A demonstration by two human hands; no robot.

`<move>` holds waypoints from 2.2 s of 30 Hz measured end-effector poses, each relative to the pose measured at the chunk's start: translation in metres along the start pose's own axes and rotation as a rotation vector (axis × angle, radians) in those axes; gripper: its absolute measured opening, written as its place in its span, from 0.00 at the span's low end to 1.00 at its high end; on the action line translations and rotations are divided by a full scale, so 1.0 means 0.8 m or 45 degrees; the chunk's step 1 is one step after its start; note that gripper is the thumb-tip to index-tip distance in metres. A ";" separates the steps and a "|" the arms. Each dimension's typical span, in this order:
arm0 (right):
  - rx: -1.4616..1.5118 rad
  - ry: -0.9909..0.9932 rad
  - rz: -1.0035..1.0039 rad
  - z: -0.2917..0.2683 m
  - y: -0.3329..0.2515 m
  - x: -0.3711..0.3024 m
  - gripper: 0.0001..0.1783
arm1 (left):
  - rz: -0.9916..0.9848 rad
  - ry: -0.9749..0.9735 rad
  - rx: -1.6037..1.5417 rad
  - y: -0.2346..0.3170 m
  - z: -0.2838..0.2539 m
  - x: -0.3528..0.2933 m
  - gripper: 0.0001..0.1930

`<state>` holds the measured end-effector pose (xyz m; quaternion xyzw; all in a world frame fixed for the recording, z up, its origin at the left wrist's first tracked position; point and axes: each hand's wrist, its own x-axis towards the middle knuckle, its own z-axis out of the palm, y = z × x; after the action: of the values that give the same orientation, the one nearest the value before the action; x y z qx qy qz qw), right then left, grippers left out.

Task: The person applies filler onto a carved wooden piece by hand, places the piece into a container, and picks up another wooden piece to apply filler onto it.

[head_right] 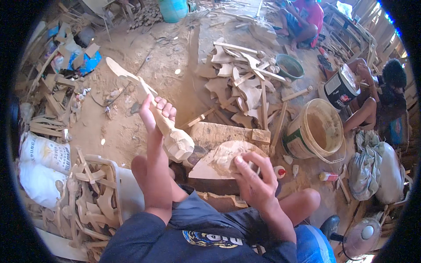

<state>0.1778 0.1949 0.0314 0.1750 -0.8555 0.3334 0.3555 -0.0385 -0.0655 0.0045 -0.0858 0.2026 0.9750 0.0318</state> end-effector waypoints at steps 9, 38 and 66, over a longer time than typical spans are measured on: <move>0.067 -0.121 -0.144 0.024 -0.009 -0.006 0.29 | -0.074 -0.025 0.030 -0.010 0.002 0.002 0.17; -0.024 -0.167 -0.160 0.031 -0.018 -0.001 0.29 | 0.077 -0.039 0.120 -0.014 0.007 -0.002 0.18; -0.109 -0.126 -0.396 0.045 0.003 -0.022 0.19 | -0.041 0.182 0.111 -0.012 -0.022 0.016 0.14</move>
<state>0.1713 0.1727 -0.0011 0.3063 -0.8479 0.2286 0.3674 -0.0477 -0.0634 -0.0173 -0.1570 0.2453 0.9559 0.0367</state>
